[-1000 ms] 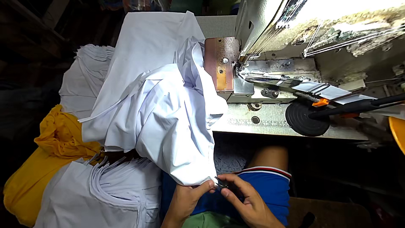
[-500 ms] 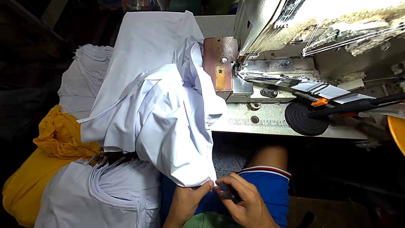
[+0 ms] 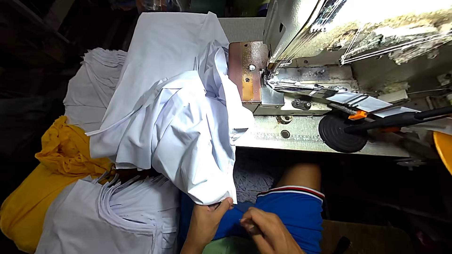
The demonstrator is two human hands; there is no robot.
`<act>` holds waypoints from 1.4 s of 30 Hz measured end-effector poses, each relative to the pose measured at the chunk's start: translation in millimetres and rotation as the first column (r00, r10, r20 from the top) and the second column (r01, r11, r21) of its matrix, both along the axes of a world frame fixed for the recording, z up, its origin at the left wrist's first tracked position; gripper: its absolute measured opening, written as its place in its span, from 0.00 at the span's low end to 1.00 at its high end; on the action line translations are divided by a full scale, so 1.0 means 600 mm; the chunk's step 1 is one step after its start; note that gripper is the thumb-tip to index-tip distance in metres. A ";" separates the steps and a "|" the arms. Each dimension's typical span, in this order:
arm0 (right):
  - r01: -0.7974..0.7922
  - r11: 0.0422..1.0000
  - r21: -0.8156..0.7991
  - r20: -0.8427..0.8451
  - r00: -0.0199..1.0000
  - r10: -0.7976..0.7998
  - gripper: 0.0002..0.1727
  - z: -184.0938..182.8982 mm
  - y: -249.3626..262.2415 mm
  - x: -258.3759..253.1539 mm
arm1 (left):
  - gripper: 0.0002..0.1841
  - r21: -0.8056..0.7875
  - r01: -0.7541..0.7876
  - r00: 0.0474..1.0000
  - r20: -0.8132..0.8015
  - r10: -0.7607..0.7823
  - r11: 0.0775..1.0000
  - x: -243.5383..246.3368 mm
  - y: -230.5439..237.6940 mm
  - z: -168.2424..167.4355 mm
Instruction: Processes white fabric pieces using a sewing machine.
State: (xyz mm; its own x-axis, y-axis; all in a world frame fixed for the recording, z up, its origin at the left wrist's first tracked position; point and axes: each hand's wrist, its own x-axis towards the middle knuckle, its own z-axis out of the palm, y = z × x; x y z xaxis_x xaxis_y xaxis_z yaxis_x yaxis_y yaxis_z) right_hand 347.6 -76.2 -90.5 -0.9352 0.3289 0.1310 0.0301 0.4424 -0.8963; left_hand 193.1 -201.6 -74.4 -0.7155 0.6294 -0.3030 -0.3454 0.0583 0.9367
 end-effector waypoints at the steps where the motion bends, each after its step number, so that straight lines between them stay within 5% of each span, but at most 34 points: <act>1: 0.085 0.996 -0.018 -0.009 0.996 -0.085 0.16 -0.008 0.007 -0.004 | 0.17 0.024 -0.023 0.999 0.045 0.022 0.999 0.000 -0.003 0.001; 5: 0.203 0.921 -0.332 0.130 0.977 -0.168 0.17 -0.022 0.026 -0.034 | 0.19 0.050 -0.113 0.954 0.284 0.095 0.992 0.007 -0.015 0.008; 8: 0.128 0.691 -0.711 0.146 0.989 -0.032 0.13 -0.022 0.017 -0.058 | 0.18 -0.010 -0.149 0.896 0.422 0.139 0.989 0.012 -0.018 0.012; 12: 0.048 0.808 -0.587 0.023 0.999 -0.043 0.09 -0.027 0.000 -0.064 | 0.14 -0.070 -0.201 0.822 0.530 0.208 0.977 0.010 -0.022 0.001; 17: 0.141 0.863 -0.485 0.058 0.990 -0.129 0.09 -0.024 0.002 -0.056 | 0.14 -0.075 -0.208 0.807 0.550 0.214 0.975 0.014 -0.012 -0.011; 26: 0.095 0.635 -0.767 0.056 0.995 -0.081 0.08 -0.032 0.013 -0.047 | 0.08 -0.027 -0.082 0.665 0.743 0.075 0.996 0.000 -0.014 -0.025; 34: 0.015 0.838 -0.545 -0.087 0.993 -0.075 0.11 -0.048 -0.011 -0.049 | 0.08 -0.003 -0.072 0.649 0.759 0.049 0.997 -0.005 -0.014 -0.024; 42: 0.129 0.829 -0.544 -0.037 0.983 -0.178 0.10 -0.045 0.015 -0.040 | 0.10 0.057 -0.066 0.628 0.778 -0.003 0.996 -0.017 -0.023 -0.035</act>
State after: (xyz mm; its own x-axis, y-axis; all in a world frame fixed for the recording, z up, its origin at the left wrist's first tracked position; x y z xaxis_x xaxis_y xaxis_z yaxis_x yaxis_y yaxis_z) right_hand 323.4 -67.4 -117.6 -0.8603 0.5087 -0.0341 -0.0277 -0.1135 -0.9932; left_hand 183.0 -215.5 -95.7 -0.2565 0.6557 -0.7101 -0.9468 -0.0229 0.3209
